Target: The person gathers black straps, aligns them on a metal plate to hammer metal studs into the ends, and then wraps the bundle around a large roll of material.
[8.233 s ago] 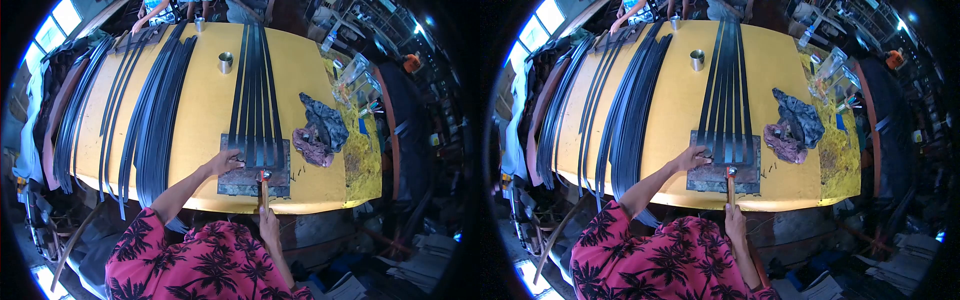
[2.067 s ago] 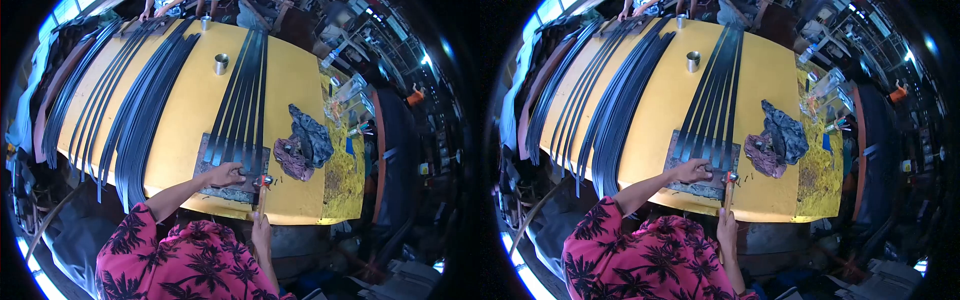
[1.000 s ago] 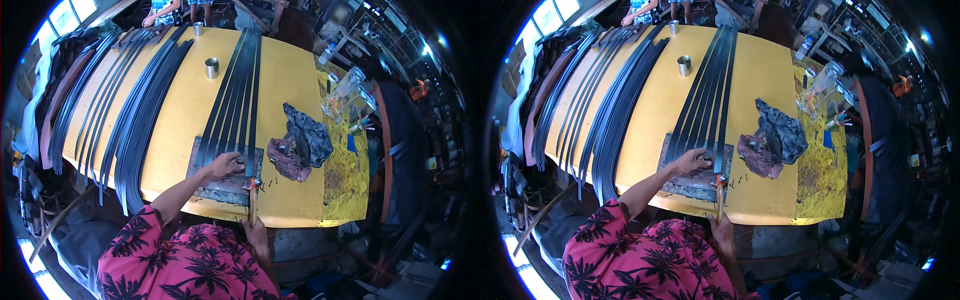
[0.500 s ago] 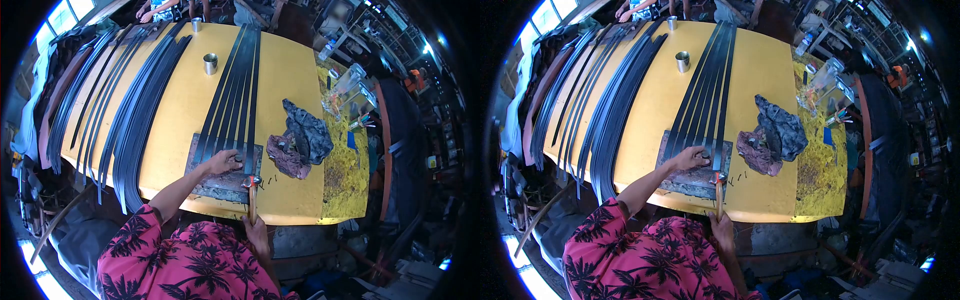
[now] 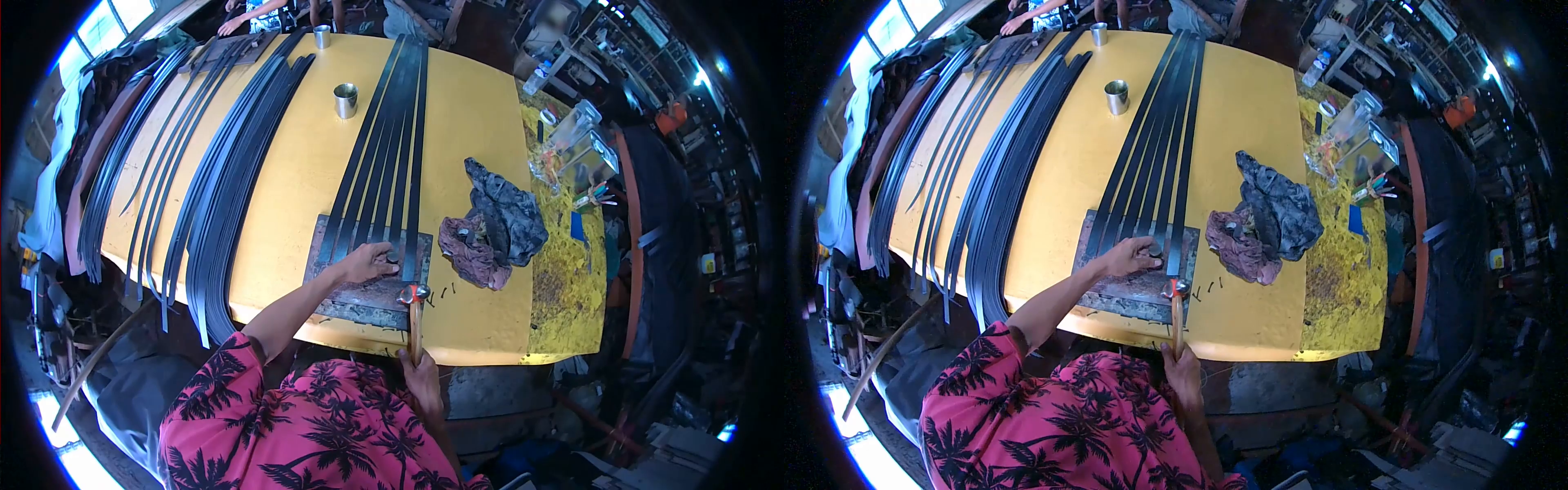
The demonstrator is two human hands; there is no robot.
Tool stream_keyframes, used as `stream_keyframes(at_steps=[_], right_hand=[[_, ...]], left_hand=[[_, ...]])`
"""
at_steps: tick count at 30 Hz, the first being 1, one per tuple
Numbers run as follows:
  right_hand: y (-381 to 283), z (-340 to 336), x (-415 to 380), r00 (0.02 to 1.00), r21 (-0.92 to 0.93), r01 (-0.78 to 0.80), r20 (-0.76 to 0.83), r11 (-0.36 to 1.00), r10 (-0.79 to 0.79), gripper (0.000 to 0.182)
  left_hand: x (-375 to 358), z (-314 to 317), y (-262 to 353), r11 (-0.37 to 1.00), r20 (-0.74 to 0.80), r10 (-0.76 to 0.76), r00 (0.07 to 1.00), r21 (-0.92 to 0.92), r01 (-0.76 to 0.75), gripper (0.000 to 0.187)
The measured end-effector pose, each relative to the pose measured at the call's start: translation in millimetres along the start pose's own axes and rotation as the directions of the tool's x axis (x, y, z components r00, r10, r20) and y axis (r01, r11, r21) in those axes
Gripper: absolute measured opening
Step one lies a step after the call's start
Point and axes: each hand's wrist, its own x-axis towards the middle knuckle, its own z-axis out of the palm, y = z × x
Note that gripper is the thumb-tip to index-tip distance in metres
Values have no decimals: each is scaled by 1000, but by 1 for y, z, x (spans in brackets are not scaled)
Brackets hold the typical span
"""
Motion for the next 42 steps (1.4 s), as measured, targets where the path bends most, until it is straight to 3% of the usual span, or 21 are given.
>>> stream_keyframes(at_steps=[8, 14, 15, 16, 18, 21, 22, 23, 24, 25, 26, 29, 30, 32, 33, 34, 36, 37, 38, 40, 42], right_hand=[[-14, -1, -10, 999, -31, -25, -37, 999, 24, 56], [-85, -39, -25, 949, 10, 245, -209, 969, -238, 49], [-103, -54, -34, 940, 127, 283, -233, 951, -249, 48], [-121, -69, -42, 933, 245, 318, -255, 916, -256, 47], [-162, -97, -55, 736, 228, 647, -435, 728, -518, 48], [-205, -98, -69, 548, 401, 835, -667, 376, -506, 56], [-180, -86, -63, 555, 403, 831, -660, 384, -507, 56], [-131, -66, -45, 482, 46, 829, -564, 557, -671, 56], [-98, -51, -25, 448, -338, 736, -405, 586, -797, 56], [-91, -27, -18, 810, -177, 475, -294, 862, -507, 52], [-86, -7, -17, 988, -79, 90, -117, 993, -99, 49], [-55, 3, -23, 951, -47, 189, -241, 981, -195, 46], [-41, -5, -27, 960, -137, 171, -202, 976, -196, 45], [-44, -14, -30, 960, -77, 108, -252, 991, -124, 46], [-36, -16, -24, 957, -69, 104, -265, 992, -119, 46], [-17, -19, -23, 958, -43, 70, -277, 997, -79, 48], [5, -20, -11, 953, -5, 52, -299, 999, -51, 49], [14, -21, -7, 951, 3, 30, -308, 1000, -28, 50], [18, -24, -5, 948, 9, 9, -317, 1000, -6, 51], [28, -27, -2, 954, 6, -31, -298, 1000, 31, 53], [42, -26, 2, 955, -26, -118, -277, 993, 106, 54]], left_hand=[[-8, 9, -6, 992, -30, 104, 994, 80, -101, 38], [-17, 12, -4, 987, -69, 141, 988, 91, -134, 36], [-20, 12, -1, 983, -67, 161, 985, 100, -154, 36], [-22, 11, 0, 979, -63, 179, 982, 110, -171, 36], [-25, 15, -4, 978, -87, 178, 980, 124, -167, 37], [-24, 15, -8, 978, -84, 151, 985, 161, -136, 36], [-26, 15, -6, 981, -64, 149, 987, 137, -140, 39], [-25, 13, -5, 982, -49, 153, 987, 117, -146, 41], [-22, 10, -6, 983, -57, 151, 987, 114, -144, 41], [-22, 11, -10, 979, -54, 131, 990, 164, -121, 41], [-23, 15, -14, 972, -46, 112, 993, 213, -99, 41], [-25, 19, -19, 975, -67, 171, 983, 157, -159, 42], [-36, 34, -17, 979, -33, 157, 987, 134, -152, 42], [-28, 21, -5, 981, -24, 192, 981, 15, -192, 40], [-33, 20, 1, 942, 224, -4, 975, -326, 78, 40], [-40, 34, 4, 940, 240, -9, 971, -329, 91, 40], [-40, 42, 11, 759, 206, 120, 971, -650, 44, 34], [-32, 38, 8, 933, 216, -2, 976, -350, 80, 27], [-22, 45, -3, 936, 217, 1, 976, -343, 75, 27], [-4, 55, -9, 913, -15, 77, 997, -401, -76, 33], [7, 48, -5, 930, -30, 55, 998, -362, -62, 35]])
